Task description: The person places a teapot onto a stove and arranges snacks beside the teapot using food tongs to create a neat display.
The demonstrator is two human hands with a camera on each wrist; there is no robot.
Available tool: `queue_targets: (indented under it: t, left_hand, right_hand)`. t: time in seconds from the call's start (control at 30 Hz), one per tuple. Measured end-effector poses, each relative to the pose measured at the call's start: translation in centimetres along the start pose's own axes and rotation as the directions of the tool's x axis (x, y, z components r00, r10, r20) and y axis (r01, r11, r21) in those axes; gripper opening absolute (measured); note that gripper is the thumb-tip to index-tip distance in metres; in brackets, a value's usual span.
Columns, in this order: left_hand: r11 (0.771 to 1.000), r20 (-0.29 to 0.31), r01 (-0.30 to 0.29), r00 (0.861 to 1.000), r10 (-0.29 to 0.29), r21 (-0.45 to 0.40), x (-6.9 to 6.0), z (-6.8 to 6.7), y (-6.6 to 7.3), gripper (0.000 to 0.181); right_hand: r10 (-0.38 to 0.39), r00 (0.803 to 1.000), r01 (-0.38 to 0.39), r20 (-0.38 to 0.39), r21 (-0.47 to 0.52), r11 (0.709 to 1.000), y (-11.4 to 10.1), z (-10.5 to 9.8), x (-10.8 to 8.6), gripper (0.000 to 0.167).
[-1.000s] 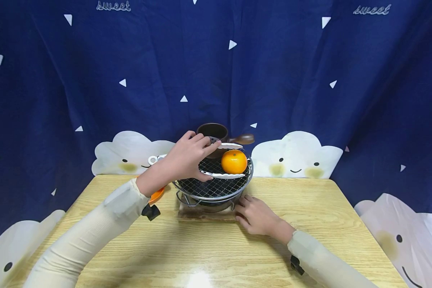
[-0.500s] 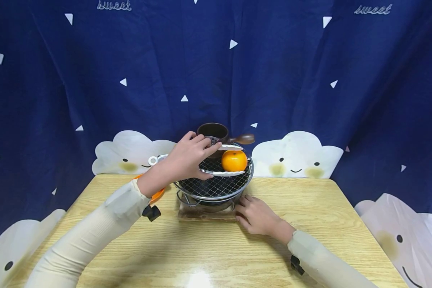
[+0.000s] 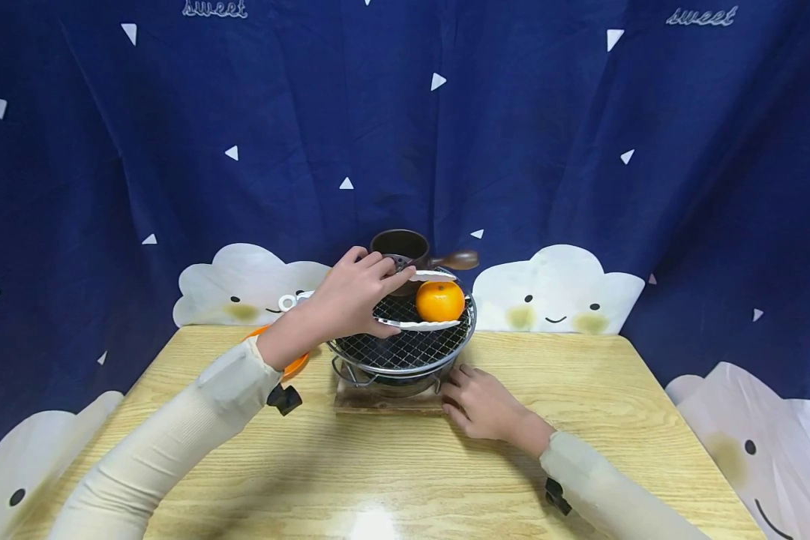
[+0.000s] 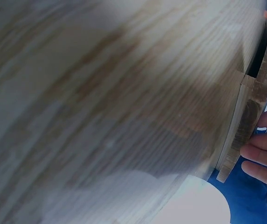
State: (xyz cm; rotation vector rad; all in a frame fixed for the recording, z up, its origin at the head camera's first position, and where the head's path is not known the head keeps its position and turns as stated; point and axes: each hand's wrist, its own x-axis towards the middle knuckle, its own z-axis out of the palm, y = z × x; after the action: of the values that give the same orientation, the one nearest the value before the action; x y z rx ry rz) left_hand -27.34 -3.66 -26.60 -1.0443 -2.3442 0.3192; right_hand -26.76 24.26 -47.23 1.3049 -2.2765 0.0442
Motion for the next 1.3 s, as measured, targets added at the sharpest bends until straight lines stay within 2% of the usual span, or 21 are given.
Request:
queue_targets:
  t: [0.23, 0.57, 0.73, 0.97, 1.3]
  left_hand:
    - [1.0, -0.02, 0.015, 1.0, -0.015, -0.008, -0.5, -0.3, -0.3, 0.095]
    - [0.998, -0.125, 0.042, 0.991, -0.047, -0.041, -2.0, -1.0, -1.8, 0.096]
    - [0.992, -0.126, 0.094, 0.986, -0.104, -0.085, -3.3, -1.8, -2.9, 0.097]
    - [0.969, -0.139, 0.172, 0.97, -0.197, -0.177, -5.4, -2.1, -4.7, 0.098]
    - [0.931, -0.089, 0.271, 0.95, -0.299, -0.245, -8.2, -2.1, -6.3, 0.107]
  right_hand:
    - [-0.005, 1.0, 0.005, -0.007, 0.002, 1.0, 0.1, 0.0, 0.0, 0.013]
    - [0.012, 1.0, -0.012, 0.004, 0.013, 1.0, 0.1, 0.0, -0.1, 0.014]
    - [0.019, 1.0, -0.019, 0.011, 0.018, 1.0, 0.1, 0.0, 0.0, 0.016]
    - [0.02, 1.0, -0.02, 0.01, 0.023, 1.0, 0.1, 0.1, 0.0, 0.016]
    - [0.018, 1.0, -0.018, -0.021, 0.024, 1.0, -0.1, 0.1, 0.1, 0.015]
